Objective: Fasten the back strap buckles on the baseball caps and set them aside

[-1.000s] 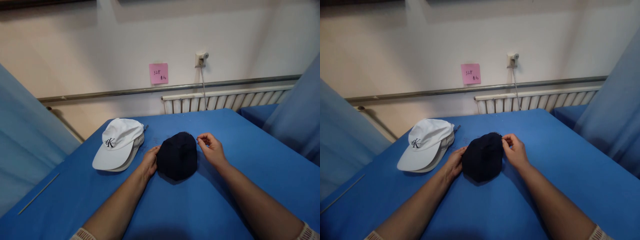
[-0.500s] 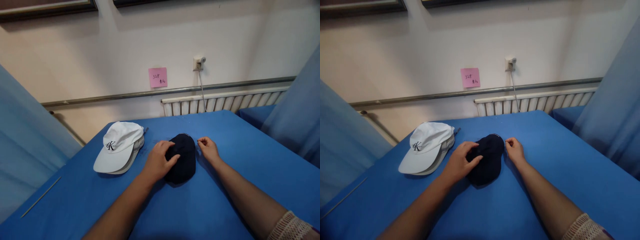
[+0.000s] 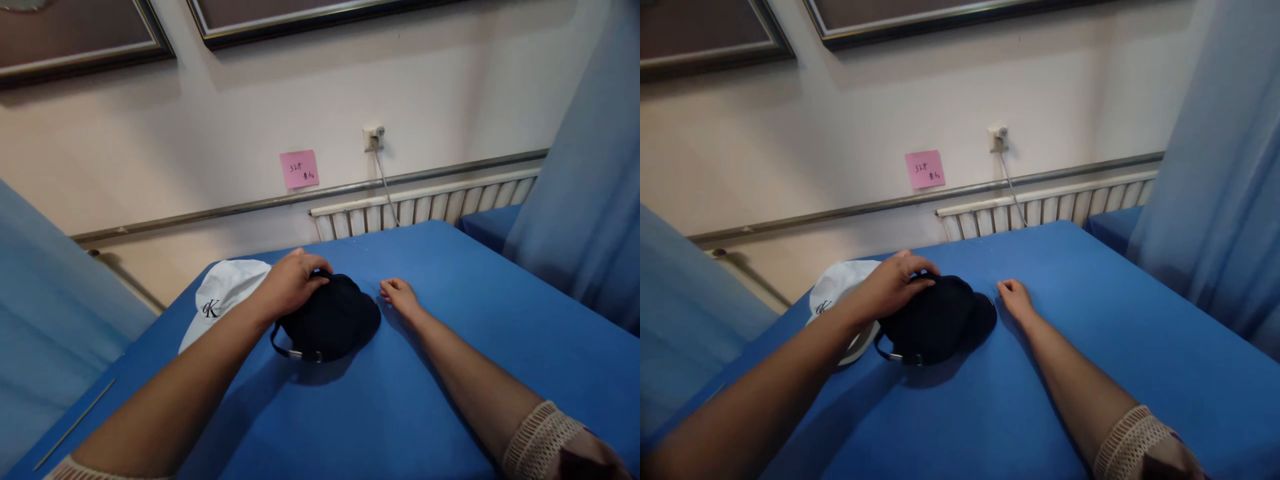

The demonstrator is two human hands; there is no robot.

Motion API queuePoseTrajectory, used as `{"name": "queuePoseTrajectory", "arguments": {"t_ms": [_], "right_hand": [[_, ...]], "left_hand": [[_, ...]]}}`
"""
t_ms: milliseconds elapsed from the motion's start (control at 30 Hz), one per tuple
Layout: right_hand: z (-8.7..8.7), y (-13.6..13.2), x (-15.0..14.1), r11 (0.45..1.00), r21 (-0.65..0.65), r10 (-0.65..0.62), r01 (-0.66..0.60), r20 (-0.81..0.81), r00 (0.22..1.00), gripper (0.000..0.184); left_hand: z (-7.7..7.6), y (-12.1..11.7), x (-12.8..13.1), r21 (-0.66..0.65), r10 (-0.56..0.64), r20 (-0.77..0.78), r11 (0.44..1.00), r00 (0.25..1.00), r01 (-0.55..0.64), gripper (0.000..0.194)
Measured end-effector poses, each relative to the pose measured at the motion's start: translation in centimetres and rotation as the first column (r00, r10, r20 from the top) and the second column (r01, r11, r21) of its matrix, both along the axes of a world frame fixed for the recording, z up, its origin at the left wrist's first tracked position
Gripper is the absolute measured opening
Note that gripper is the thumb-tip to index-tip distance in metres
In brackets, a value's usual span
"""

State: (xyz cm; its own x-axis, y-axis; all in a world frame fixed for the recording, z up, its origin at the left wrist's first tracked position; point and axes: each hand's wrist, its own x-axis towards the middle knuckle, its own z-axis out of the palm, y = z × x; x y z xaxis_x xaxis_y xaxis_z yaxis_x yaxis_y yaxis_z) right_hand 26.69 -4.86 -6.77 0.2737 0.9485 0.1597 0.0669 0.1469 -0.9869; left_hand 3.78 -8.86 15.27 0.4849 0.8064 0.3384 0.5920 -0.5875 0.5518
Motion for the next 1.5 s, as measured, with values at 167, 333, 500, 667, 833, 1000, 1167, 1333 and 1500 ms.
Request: {"name": "queuePoseTrajectory", "arguments": {"t_ms": [167, 333, 500, 667, 833, 1000, 1167, 1333, 1500], "right_hand": [[2.3, -1.9, 0.4, 0.815, -0.31, 0.373, -0.49, -0.367, 0.852, 0.062], [3.9, -3.2, 0.5, 0.59, -0.278, 0.517, -0.758, -0.591, 0.619, 0.065], [4.3, -3.8, 0.6, 0.466, -0.196, 0.611, -0.863, -0.634, 0.474, 0.044], [4.2, -4.2, 0.9, 0.465, -0.092, 0.567, -0.881, -0.733, 0.376, 0.034], [3.6, -5.7, -0.3, 0.568, -0.067, 0.386, -0.82, -0.858, 0.338, 0.027], [3.2, -7.7, -1.2, 0.717, -0.149, 0.266, -0.681, -0.844, 0.465, 0.019], [2.9, -7.0, 0.3, 0.891, -0.206, 0.02, -0.406, -0.873, 0.487, 0.007], [2.2, -5.2, 3.1, 0.941, -0.204, -0.052, -0.269, -0.875, 0.481, 0.014], [1.6, -3.5, 6.8, 0.976, -0.204, -0.125, -0.071, -0.803, 0.582, 0.021]], "left_hand": [[3.5, -0.2, 0.5, 0.179, 0.008, -0.493, 0.979, 0.87, 0.093, 0.023], [2.8, 0.6, 0.2, 0.216, -0.015, -0.568, 0.962, 0.823, 0.166, 0.027], [0.6, 2.6, -1.1, 0.256, 0.057, -0.554, 0.961, 0.831, 0.105, 0.03], [-0.2, 5.2, -2.3, 0.331, 0.187, -0.494, 0.944, 0.849, -0.015, 0.028], [-0.1, 7.9, -2.2, 0.386, 0.297, -0.463, 0.916, 0.835, -0.111, 0.028], [-1.1, 10.2, -0.6, 0.387, 0.262, -0.48, 0.92, 0.837, -0.066, 0.03], [-2.5, 11.4, 2.6, 0.374, 0.186, -0.499, 0.927, 0.846, 0.017, 0.032], [-3.1, 12.5, 6.5, 0.387, 0.154, -0.449, 0.921, 0.88, 0.036, 0.031], [-4.4, 12.6, 8.0, 0.414, 0.165, -0.299, 0.91, 0.94, -0.028, 0.04]]}}
